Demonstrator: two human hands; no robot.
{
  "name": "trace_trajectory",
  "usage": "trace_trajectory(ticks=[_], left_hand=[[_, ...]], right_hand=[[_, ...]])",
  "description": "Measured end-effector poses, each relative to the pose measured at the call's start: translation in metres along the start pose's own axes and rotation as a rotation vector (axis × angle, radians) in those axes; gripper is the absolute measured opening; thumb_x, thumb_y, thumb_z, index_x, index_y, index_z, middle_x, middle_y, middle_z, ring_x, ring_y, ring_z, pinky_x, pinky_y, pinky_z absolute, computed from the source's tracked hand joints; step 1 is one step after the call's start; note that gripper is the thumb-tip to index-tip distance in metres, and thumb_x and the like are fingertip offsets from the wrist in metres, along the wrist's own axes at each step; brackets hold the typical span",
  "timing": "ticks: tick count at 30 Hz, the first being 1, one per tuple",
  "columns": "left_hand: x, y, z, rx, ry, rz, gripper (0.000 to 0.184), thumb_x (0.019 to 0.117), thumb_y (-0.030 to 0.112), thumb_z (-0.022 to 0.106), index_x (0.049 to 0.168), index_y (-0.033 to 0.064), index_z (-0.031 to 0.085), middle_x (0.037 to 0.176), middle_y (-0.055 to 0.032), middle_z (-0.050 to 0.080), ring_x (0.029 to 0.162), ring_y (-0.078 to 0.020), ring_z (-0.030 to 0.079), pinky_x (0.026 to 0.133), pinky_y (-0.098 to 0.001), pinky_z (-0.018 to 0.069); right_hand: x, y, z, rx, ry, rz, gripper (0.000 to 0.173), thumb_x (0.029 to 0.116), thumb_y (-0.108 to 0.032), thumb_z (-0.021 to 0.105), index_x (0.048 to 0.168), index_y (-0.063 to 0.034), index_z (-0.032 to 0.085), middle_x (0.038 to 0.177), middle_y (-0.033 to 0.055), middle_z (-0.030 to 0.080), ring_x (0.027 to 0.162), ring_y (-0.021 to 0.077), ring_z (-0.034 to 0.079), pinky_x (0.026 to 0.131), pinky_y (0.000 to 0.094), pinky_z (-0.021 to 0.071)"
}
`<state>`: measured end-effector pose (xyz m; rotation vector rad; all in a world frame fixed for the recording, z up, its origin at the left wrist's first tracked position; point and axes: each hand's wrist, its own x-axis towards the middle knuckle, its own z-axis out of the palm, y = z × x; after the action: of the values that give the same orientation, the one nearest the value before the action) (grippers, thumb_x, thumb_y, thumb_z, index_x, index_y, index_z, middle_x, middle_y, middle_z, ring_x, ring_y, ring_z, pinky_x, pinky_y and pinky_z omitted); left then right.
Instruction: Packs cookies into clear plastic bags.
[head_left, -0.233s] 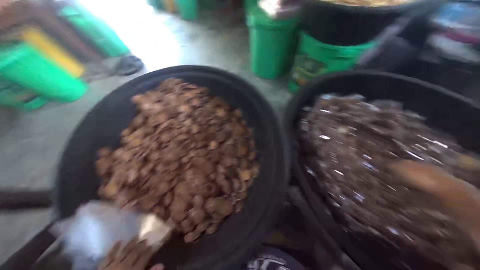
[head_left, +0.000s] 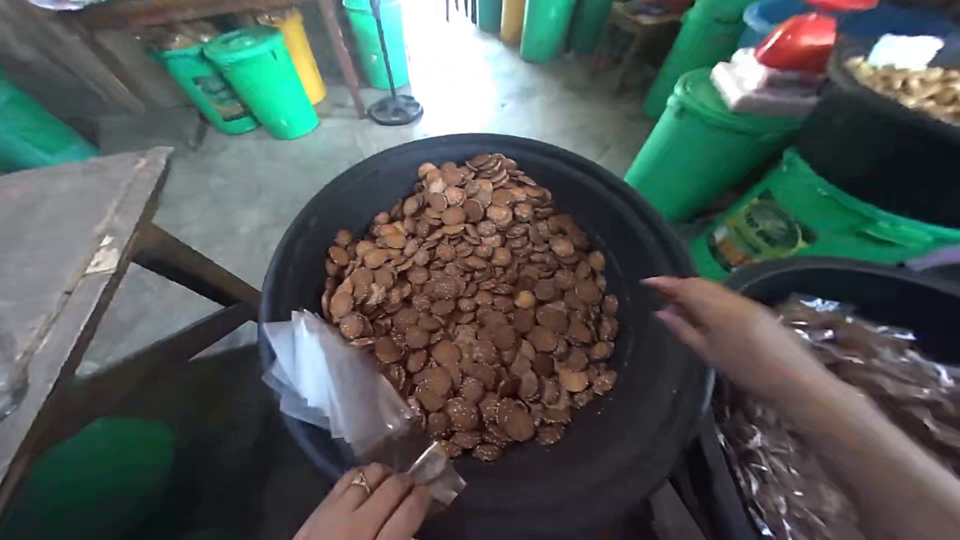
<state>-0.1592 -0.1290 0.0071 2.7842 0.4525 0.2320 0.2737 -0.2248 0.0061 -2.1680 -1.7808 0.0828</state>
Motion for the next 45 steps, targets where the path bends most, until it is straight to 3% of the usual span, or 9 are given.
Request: trace_trajectory(ticks=[6, 12, 16, 18, 22, 27, 31, 35, 45], left_hand=[[-0.004, 0.010, -0.019, 0.040, -0.074, -0.189, 0.009, 0.0911, -0.005, 0.062, 0.097, -0.0058, 0.068, 0.090, -0.0230, 0.068, 0.078, -0.0408, 0.071, 0.062, -0.0487, 0.0599], [-0.011, -0.007, 0.000, -0.254, 0.152, -0.264, 0.026, 0.0970, 0.017, 0.064, 0.080, -0.0028, 0.066, 0.075, -0.0179, 0.065, 0.062, -0.0297, 0.068, 0.054, -0.0420, 0.0559], [-0.006, -0.020, -0.002, -0.739, 0.345, -0.425, 0.036, 0.1055, 0.017, 0.046, 0.082, -0.0037, 0.064, 0.064, -0.0050, 0.061, 0.058, -0.0113, 0.063, 0.060, -0.0288, 0.0552], [0.016, -0.028, -0.009, -0.833, 0.526, -0.397, 0.034, 0.1068, 0.020, 0.042, 0.087, 0.0034, 0.064, 0.068, 0.0049, 0.063, 0.062, -0.0006, 0.063, 0.063, -0.0211, 0.0570], [0.090, -0.035, -0.058, -0.720, 0.741, -0.230, 0.032, 0.1039, 0.015, 0.046, 0.101, -0.0063, 0.070, 0.099, -0.0106, 0.067, 0.083, -0.0060, 0.064, 0.076, -0.0228, 0.0545], [0.172, -0.055, -0.071, -0.589, 0.979, -0.269, 0.023, 0.0988, 0.009, 0.061, 0.077, 0.0041, 0.057, 0.065, -0.0001, 0.049, 0.053, -0.0039, 0.045, 0.050, -0.0177, 0.0385], [0.197, -0.094, -0.036, -0.377, 0.858, -0.343, 0.005, 0.0975, 0.001, 0.060, 0.097, -0.0032, 0.060, 0.083, -0.0136, 0.062, 0.072, -0.0213, 0.062, 0.066, -0.0347, 0.0537], [0.201, -0.113, -0.026, -0.338, 0.534, -0.435, 0.041, 0.0996, -0.005, 0.053, 0.140, 0.0031, 0.057, 0.137, -0.0203, 0.061, 0.117, -0.0359, 0.065, 0.100, -0.0485, 0.0521], [0.196, -0.126, -0.018, -0.135, 0.443, -0.492, 0.040, 0.0966, -0.005, 0.059, 0.136, 0.0024, 0.061, 0.144, -0.0160, 0.058, 0.126, -0.0390, 0.059, 0.104, -0.0517, 0.0481]], right_hand=[[0.128, -0.139, 0.070, 0.011, -0.605, -0.162, 0.042, 0.1099, -0.018, 0.045, 0.146, 0.0034, 0.051, 0.144, 0.0284, 0.054, 0.135, 0.0431, 0.053, 0.113, 0.0557, 0.0395], [0.172, -0.189, 0.131, -0.075, -0.528, 0.032, 0.044, 0.1101, -0.019, 0.045, 0.144, 0.0097, 0.048, 0.148, 0.0312, 0.048, 0.138, 0.0442, 0.049, 0.113, 0.0543, 0.0416], [0.170, -0.195, 0.141, -0.048, -0.488, 0.067, 0.046, 0.1054, -0.017, 0.055, 0.145, 0.0058, 0.048, 0.149, 0.0289, 0.048, 0.140, 0.0440, 0.046, 0.112, 0.0549, 0.0421], [0.170, -0.197, 0.141, -0.045, -0.498, 0.109, 0.053, 0.1033, -0.016, 0.057, 0.149, 0.0045, 0.042, 0.150, 0.0286, 0.047, 0.141, 0.0435, 0.045, 0.112, 0.0543, 0.0421], [0.168, -0.189, 0.155, 0.033, -0.413, 0.105, 0.044, 0.1017, -0.012, 0.056, 0.143, 0.0030, 0.053, 0.150, 0.0256, 0.050, 0.140, 0.0435, 0.047, 0.113, 0.0564, 0.0412], [0.162, -0.188, 0.142, 0.019, -0.401, 0.139, 0.051, 0.1047, -0.015, 0.053, 0.152, 0.0014, 0.041, 0.145, 0.0276, 0.053, 0.133, 0.0423, 0.055, 0.109, 0.0549, 0.0452], [0.172, -0.166, 0.138, 0.166, -0.312, 0.184, 0.051, 0.1058, -0.010, 0.049, 0.154, 0.0029, 0.038, 0.142, 0.0279, 0.056, 0.129, 0.0389, 0.059, 0.110, 0.0504, 0.0448], [0.177, -0.155, 0.138, 0.011, -0.468, 0.029, 0.041, 0.1039, -0.005, 0.050, 0.144, 0.0028, 0.053, 0.152, 0.0245, 0.048, 0.141, 0.0369, 0.048, 0.117, 0.0483, 0.0394], [0.161, -0.192, 0.148, -0.151, -0.630, -0.059, 0.063, 0.1055, -0.033, 0.057, 0.150, 0.0078, 0.041, 0.155, 0.0299, 0.039, 0.145, 0.0465, 0.037, 0.113, 0.0566, 0.0390]])
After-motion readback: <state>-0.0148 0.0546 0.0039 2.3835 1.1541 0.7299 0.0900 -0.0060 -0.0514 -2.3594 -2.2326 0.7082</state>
